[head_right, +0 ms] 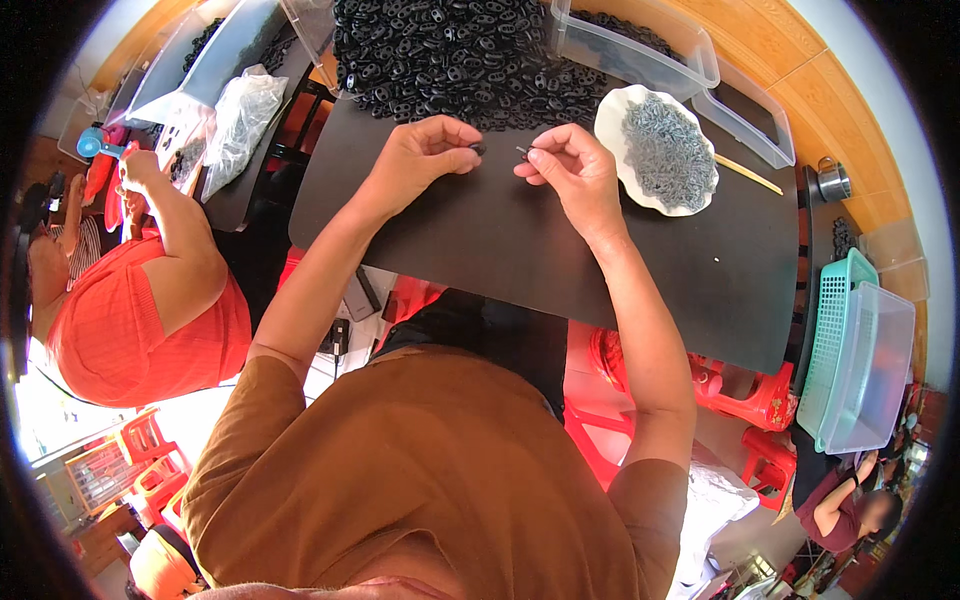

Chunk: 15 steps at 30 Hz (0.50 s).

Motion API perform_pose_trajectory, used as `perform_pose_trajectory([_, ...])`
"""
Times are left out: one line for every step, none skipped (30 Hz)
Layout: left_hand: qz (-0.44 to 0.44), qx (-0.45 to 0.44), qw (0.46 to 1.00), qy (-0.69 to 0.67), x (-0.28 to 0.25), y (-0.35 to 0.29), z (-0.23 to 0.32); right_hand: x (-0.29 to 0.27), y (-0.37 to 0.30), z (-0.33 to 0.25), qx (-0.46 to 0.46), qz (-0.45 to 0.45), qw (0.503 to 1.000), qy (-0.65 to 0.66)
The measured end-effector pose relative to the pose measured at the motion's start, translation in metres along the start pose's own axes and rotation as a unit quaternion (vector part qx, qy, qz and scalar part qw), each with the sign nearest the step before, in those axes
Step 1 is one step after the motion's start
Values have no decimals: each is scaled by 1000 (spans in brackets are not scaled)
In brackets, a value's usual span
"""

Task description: The person sits at a table and repeatedly picks up small black plastic rings and metal pins. They insert the pins into the rings and place the assembled units into a white bowl. Another person works at a nearby table in the background.

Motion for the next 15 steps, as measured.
perform_pose_trajectory([7, -8, 999, -46, 4, 2, -2, 1, 0, 1, 5, -3, 1000, 1])
perform_pose_trajectory([14, -17, 995, -92, 8, 3, -4, 2, 0, 1, 4, -5, 1000, 3])
perform_pose_trajectory([21, -25, 990, -138, 11, 4, -6, 3, -1, 1, 3, -6, 1000, 6])
perform_pose_trajectory([18, -37, 988, -151, 15, 4, -7, 4, -1, 1, 2, -8, 1000, 9])
perform_pose_trajectory([16, -49, 985, -164, 18, 4, -8, 5, -1, 1, 4, -8, 1000, 5])
perform_pose_trajectory([14, -61, 982, -177, 20, 4, -10, 6, -1, 1, 6, -8, 1000, 1])
perform_pose_trajectory([14, -64, 980, -190, 22, 4, -10, 7, -2, 1, 8, -8, 1000, -4])
perform_pose_trajectory([14, -68, 977, -203, 22, 4, -11, 8, -3, 2, 11, -8, 1000, -8])
perform_pose_trajectory([14, -71, 974, -216, 23, 4, -11, 9, -3, 2, 13, -8, 1000, -13])
perform_pose_trajectory([11, -70, 974, -216, 23, 5, -11, 9, -3, 2, 15, -8, 1000, -18])
perform_pose_trajectory([9, -69, 974, -216, 23, 5, -12, 10, -4, 2, 11, -6, 1000, -22])
perform_pose_trajectory([7, -68, 974, -215, 23, 4, -12, 11, -4, 3, 7, -4, 1000, -26])
perform_pose_trajectory([5, -68, 974, -214, 23, 4, -11, 11, -4, 3, 4, -3, 1000, -30])
perform_pose_trajectory([3, -67, 975, -214, 23, 4, -11, 12, -4, 3, 0, -3, 999, -34])
perform_pose_trajectory([2, -67, 975, -214, 23, 4, -11, 12, -4, 4, -4, -2, 999, -38])
Point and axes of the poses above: each hand's wrist, its own y-axis towards the middle knuckle, its own x-axis out of the palm, z = x × y, the point moved 4 cm from there along y, towards the middle knuckle, and after that the axes turned 5 degrees about y, right-handed, at the moved point
